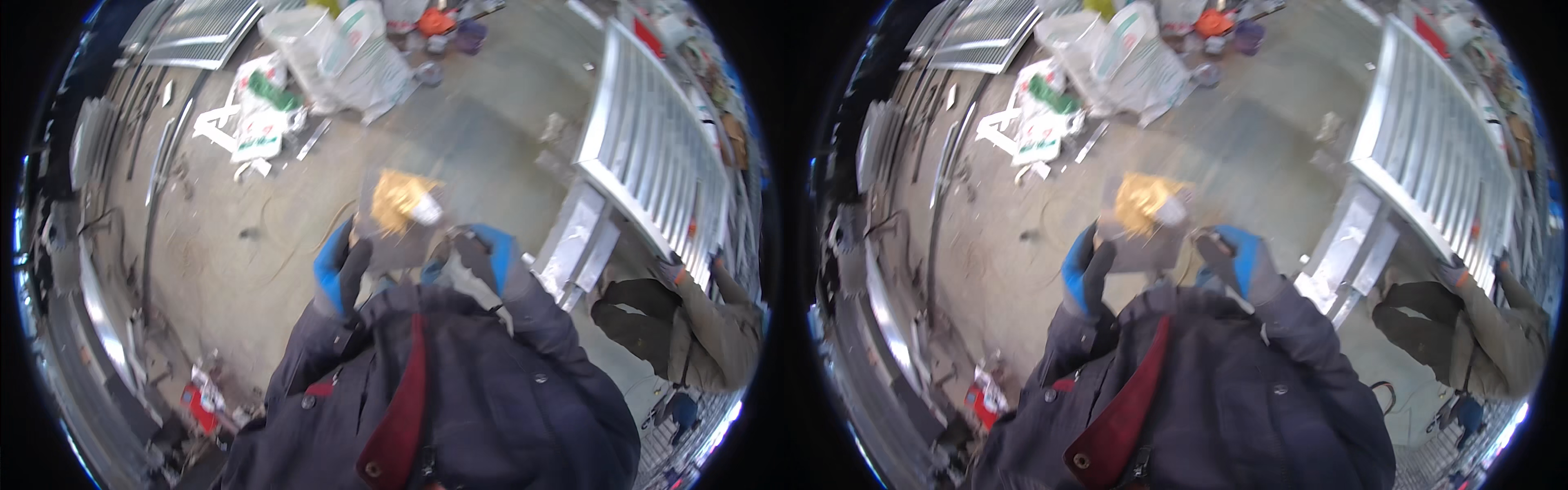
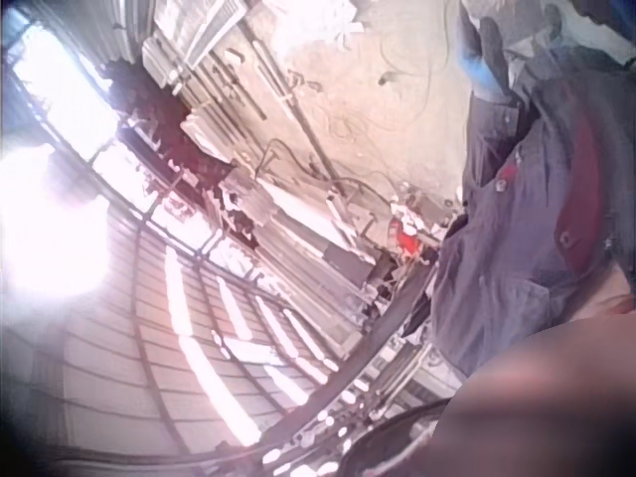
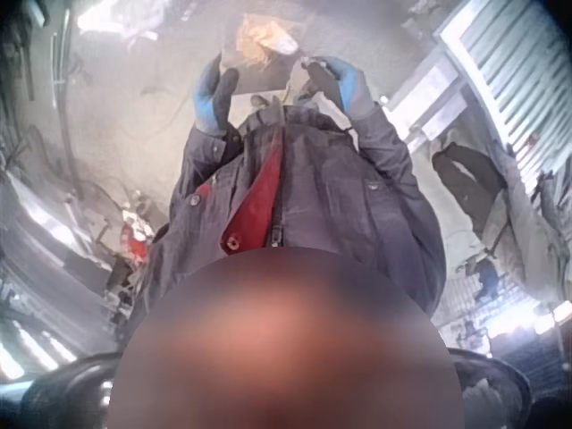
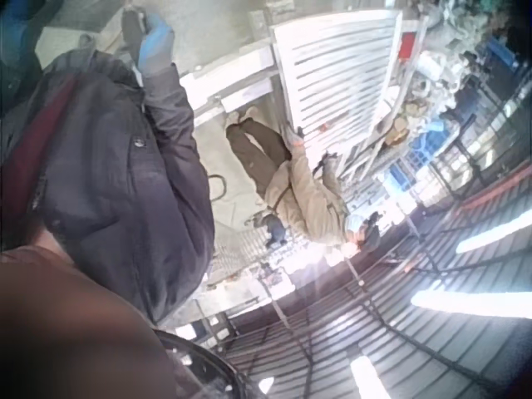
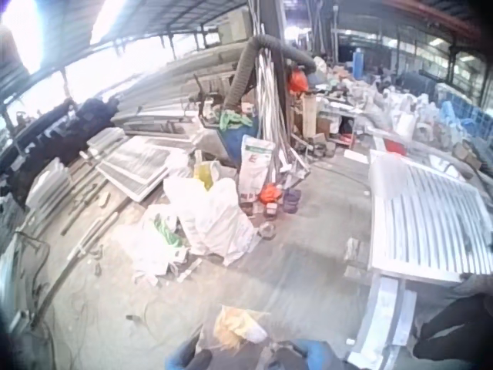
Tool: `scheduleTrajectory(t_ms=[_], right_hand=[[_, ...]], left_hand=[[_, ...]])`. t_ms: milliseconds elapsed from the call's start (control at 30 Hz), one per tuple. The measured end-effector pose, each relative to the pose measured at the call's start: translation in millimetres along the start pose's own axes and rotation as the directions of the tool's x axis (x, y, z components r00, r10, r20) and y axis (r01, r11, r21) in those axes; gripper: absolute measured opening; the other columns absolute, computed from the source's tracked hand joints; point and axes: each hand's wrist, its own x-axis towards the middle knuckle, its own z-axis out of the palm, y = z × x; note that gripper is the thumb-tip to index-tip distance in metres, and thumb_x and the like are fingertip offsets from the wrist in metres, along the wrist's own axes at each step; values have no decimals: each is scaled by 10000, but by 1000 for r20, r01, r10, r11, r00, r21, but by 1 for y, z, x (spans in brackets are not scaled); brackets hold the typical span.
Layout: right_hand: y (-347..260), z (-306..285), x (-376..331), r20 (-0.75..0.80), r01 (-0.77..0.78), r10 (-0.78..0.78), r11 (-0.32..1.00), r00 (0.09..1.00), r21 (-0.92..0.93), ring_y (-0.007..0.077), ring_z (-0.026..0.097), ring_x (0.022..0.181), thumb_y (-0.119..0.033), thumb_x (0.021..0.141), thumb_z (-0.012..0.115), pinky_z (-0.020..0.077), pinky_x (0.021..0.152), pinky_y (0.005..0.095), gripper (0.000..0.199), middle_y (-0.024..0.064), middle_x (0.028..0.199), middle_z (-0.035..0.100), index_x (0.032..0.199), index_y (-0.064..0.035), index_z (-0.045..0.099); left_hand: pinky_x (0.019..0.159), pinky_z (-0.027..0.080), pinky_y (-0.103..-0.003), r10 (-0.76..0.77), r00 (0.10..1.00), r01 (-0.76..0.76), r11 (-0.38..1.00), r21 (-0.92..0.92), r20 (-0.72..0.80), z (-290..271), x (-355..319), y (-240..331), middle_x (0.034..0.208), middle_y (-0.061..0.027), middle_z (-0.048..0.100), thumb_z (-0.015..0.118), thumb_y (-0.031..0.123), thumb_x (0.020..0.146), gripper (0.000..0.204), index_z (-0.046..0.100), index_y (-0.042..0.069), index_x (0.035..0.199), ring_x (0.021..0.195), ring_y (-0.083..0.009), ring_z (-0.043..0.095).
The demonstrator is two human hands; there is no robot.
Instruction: The person applies a yellow paste to a corrugated metal panel using a brush and a small metal sheet as a palette. They repeatedly dip the brush into the paste and spread it along the panel's ridges while walking around the workshop.
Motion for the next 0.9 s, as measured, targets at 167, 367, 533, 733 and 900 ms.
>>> scheduleTrajectory(t_ms=[167,367,533,733,900], right_hand=[[2,54,16,-133,16,-60,951,989,-309,76,681,941,-264,1052,813,613,854,346,313,10,993,787,1292,-64,798],[-19,148,5,-55,249,-320,823,946,-510,143,765,930,-327,1064,780,605,839,355,365,173,1063,819,1314,-61,796],[-47,228,6,-9,258,-280,897,960,-359,202,788,1000,-285,1078,749,612,864,390,320,152,1074,842,1228,-10,813],[-79,313,-7,63,434,-494,687,867,-583,323,784,879,-170,989,806,595,780,413,349,204,999,786,1301,-14,785],[-98,342,10,179,531,-608,468,774,-707,331,776,889,-157,946,855,594,766,423,377,181,1036,791,1300,-40,792]], left_hand=[[1165,495,-379,111,993,-108,992,-70,42,-32,0,6,1517,-166,661,651,110,1099,583,509,-94,1626,1380,-239,631],[1170,492,-380,108,993,-99,984,-145,55,-130,-28,11,1529,-162,664,657,123,1104,546,543,-96,1591,1377,-237,637],[1119,525,-374,121,993,-121,992,-24,10,-225,-45,6,1451,-150,706,685,150,1107,531,576,-65,1580,1304,-222,663],[1172,484,-374,-5,998,-18,940,-341,-66,-294,-90,23,1492,-128,699,681,185,1109,538,583,-39,1589,1348,-202,642],[1162,490,-369,10,995,-45,935,-352,-101,-321,-96,27,1504,-129,692,684,184,1104,549,576,-38,1594,1350,-205,644]])
